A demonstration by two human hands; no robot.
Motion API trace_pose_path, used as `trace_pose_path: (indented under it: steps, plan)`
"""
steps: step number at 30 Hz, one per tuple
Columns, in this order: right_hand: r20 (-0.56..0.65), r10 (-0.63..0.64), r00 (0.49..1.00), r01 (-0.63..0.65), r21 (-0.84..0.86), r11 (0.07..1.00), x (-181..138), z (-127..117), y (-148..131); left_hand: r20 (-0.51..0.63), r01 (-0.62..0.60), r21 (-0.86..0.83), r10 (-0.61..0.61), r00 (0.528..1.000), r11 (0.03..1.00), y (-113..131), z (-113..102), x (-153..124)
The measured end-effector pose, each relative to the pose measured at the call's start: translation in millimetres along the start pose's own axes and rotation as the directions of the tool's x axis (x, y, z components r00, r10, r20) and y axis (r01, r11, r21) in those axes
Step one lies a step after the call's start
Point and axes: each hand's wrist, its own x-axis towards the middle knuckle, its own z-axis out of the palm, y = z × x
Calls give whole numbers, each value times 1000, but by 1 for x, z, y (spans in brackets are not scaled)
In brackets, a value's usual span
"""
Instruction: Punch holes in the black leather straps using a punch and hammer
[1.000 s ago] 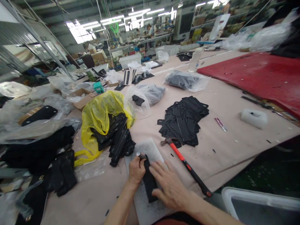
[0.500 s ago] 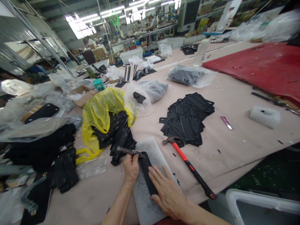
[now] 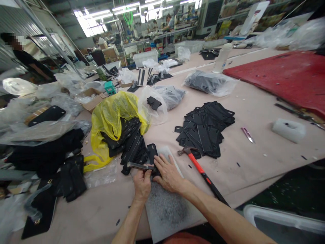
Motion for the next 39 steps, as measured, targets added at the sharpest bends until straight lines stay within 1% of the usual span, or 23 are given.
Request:
trace_pose_path:
  steps: [4,8,10,22,26,30,34,36,39]
  plan:
    - [61,-13,998,10,59,998,-7,-8,9,47,-11,-38,13,999,999,-5,2,-2]
    - [40,16,999,-18,56,998,-13,-13,11,119,-33,-59,40,992,998,-6,2,-1]
    - [28,25,999,-26,61,998,-12,-14,11,133,-45,-58,52,990,997,-6,2,-1]
    - [-23,11,1000,-10,72,997,-11,-9,13,147,-122,49,113,983,991,-6,5,1]
    - [-27,17,999,-15,86,996,-11,-10,13,128,-193,84,182,975,978,-6,7,0]
    - [-42,11,999,-7,99,995,-11,-9,14,124,-292,153,274,954,944,-6,9,0]
    - [-45,11,999,-6,103,995,-11,-6,16,164,-369,201,340,926,907,-6,13,0]
    - [-47,9,999,-4,104,995,-11,-5,16,162,-370,221,340,927,902,-6,15,0]
    - [-49,2,999,3,105,994,-11,-6,14,127,-356,251,334,934,900,-6,17,0]
